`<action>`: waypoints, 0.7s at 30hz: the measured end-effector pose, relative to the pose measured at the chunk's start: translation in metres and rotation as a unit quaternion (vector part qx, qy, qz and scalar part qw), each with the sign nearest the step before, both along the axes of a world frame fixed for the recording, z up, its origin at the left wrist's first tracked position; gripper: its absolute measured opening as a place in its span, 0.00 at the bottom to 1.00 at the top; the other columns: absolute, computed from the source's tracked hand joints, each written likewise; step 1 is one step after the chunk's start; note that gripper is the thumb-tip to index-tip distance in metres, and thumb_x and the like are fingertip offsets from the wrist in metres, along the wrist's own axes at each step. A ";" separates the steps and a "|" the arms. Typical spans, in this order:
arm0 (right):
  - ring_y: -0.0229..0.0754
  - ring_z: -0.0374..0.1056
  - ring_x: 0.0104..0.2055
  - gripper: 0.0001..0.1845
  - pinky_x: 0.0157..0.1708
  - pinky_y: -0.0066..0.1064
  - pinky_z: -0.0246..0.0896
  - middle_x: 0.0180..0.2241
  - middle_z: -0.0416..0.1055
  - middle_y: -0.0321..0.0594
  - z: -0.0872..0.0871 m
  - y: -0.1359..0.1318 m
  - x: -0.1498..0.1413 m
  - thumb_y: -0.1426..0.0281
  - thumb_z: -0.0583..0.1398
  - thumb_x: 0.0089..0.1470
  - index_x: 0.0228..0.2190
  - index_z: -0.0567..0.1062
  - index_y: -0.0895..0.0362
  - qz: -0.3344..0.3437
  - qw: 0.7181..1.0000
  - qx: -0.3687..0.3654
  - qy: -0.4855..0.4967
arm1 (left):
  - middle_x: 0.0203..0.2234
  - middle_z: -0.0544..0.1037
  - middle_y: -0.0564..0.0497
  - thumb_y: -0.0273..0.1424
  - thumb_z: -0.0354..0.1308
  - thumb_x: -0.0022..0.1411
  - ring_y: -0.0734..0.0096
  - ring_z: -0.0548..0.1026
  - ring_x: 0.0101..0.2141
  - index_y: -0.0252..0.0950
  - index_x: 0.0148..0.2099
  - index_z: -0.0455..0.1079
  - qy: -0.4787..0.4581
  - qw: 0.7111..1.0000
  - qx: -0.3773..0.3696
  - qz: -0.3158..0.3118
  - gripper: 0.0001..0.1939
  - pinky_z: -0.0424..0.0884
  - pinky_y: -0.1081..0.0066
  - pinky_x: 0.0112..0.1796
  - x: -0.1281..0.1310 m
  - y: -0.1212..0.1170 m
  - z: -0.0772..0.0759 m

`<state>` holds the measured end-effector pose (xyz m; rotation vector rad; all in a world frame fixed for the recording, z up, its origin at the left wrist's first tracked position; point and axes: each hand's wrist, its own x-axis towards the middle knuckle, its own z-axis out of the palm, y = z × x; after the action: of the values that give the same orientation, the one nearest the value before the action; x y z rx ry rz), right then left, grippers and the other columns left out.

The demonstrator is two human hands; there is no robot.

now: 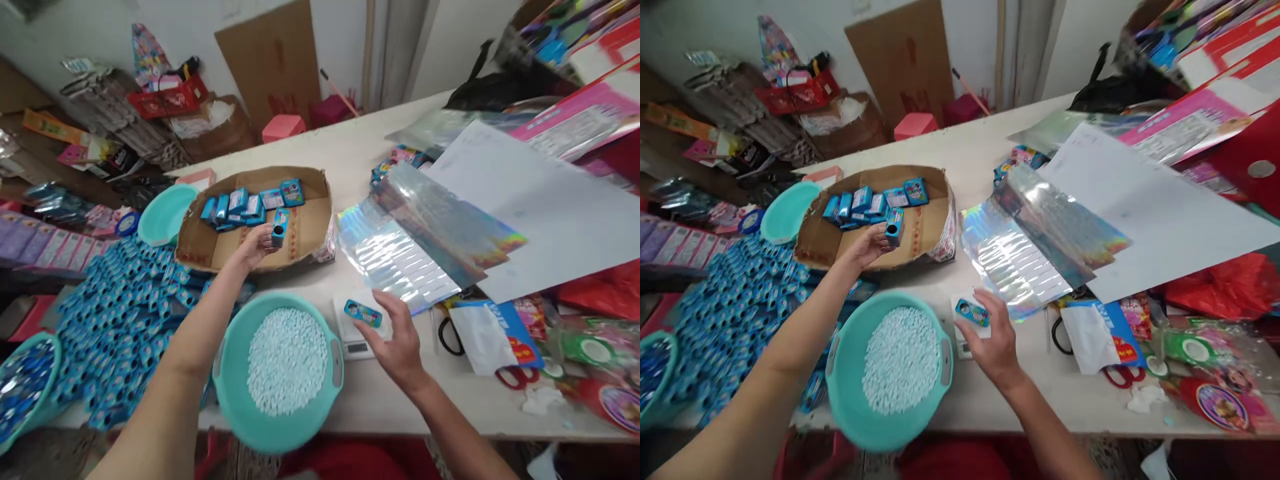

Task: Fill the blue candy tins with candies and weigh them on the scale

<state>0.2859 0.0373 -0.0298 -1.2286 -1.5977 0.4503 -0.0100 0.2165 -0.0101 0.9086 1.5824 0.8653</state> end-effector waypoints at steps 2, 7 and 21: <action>0.51 0.58 0.59 0.41 0.56 0.48 0.58 0.56 0.60 0.48 0.017 0.011 -0.012 0.65 0.66 0.48 0.60 0.54 0.50 0.063 0.998 -0.014 0.019 | 0.41 0.75 0.45 0.38 0.64 0.43 0.61 0.75 0.39 0.38 0.51 0.66 -0.142 0.981 0.013 -0.135 0.31 0.71 0.64 0.38 0.005 -0.056 0.022; 0.50 0.67 0.50 0.26 0.53 0.46 0.61 0.46 0.71 0.42 0.035 0.005 -0.039 0.58 0.66 0.46 0.47 0.69 0.50 0.289 0.947 -0.136 0.039 | 0.51 0.71 0.41 0.42 0.62 0.48 0.53 0.72 0.48 0.40 0.57 0.61 -0.237 0.920 -0.052 -0.307 0.35 0.68 0.58 0.45 0.023 -0.166 0.026; 0.50 0.72 0.36 0.20 0.34 0.40 0.67 0.35 0.74 0.48 -0.072 -0.120 -0.114 0.63 0.61 0.52 0.45 0.65 0.55 0.054 0.996 -0.015 -0.067 | 0.51 0.65 0.35 0.42 0.51 0.58 0.43 0.63 0.52 0.35 0.56 0.61 0.511 0.796 -0.158 -0.283 0.26 0.63 0.52 0.46 0.001 -0.282 -0.097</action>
<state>0.1718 -0.0829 -0.1020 -1.2213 -1.7829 0.4708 -0.0092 -0.0653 -0.1067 1.6144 2.0438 -0.4393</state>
